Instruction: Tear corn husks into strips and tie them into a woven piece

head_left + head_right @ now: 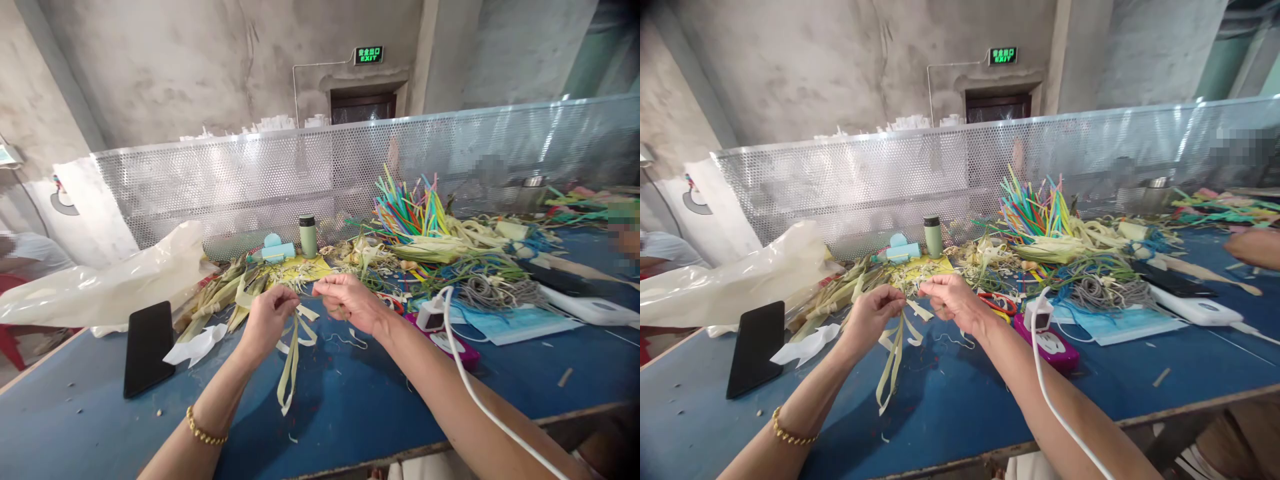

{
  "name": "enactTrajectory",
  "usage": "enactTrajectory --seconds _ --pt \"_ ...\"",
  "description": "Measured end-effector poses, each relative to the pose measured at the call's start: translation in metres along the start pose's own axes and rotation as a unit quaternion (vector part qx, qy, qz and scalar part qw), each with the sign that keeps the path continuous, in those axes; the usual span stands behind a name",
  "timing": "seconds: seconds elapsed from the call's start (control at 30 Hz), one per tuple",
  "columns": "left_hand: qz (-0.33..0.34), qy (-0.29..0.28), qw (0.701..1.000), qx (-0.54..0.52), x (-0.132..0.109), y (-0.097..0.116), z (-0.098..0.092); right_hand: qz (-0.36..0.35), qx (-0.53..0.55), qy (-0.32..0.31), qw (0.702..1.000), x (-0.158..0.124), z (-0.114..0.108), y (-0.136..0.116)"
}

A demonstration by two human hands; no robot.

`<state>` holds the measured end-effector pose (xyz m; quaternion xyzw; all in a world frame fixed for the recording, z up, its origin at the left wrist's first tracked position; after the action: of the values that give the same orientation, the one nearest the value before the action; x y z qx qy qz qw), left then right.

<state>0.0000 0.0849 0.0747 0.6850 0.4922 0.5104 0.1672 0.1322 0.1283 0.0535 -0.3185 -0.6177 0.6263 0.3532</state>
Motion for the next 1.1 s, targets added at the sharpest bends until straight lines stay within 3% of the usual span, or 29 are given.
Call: enactTrajectory --seconds 0.1,0.23,0.3,0.33,0.43,0.53,0.63,1.1 --pt "-0.027 0.003 0.996 -0.082 0.003 -0.009 -0.002 -0.053 -0.154 0.092 0.982 0.001 -0.022 -0.013" --pt "-0.036 0.022 0.993 -0.114 0.003 -0.009 -0.006 -0.159 -0.425 0.166 0.876 -0.004 -0.02 -0.036" --pt "-0.037 0.02 0.993 -0.111 0.003 -0.008 -0.004 -0.202 -0.473 0.2 0.834 -0.011 -0.017 -0.046" --pt "-0.038 0.015 0.993 -0.11 0.002 -0.008 -0.003 -0.223 -0.467 0.215 0.828 -0.015 -0.017 -0.051" --pt "-0.045 -0.003 0.993 -0.112 0.002 -0.01 0.004 -0.263 -0.377 0.206 0.864 -0.023 -0.014 -0.059" --pt "-0.045 -0.019 0.993 -0.109 0.001 -0.01 0.01 -0.274 -0.326 0.125 0.896 -0.02 0.003 -0.055" --pt "-0.032 -0.016 0.994 -0.102 0.0 -0.007 0.01 -0.291 -0.365 0.073 0.881 -0.017 0.022 -0.047" --pt "-0.066 0.009 0.991 -0.119 0.0 -0.014 0.006 -0.346 -0.413 0.106 0.836 -0.017 0.035 -0.041"
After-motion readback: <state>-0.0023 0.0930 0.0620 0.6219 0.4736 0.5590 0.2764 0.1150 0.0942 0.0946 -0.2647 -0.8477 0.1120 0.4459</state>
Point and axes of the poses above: each hand's wrist, its own x-axis towards the middle knuckle, its own z-axis out of the palm, y = z × x, the point moved 10 cm from there along x, towards the middle knuckle, and after that the axes turned 4 degrees about z, right-handed, at the moved point
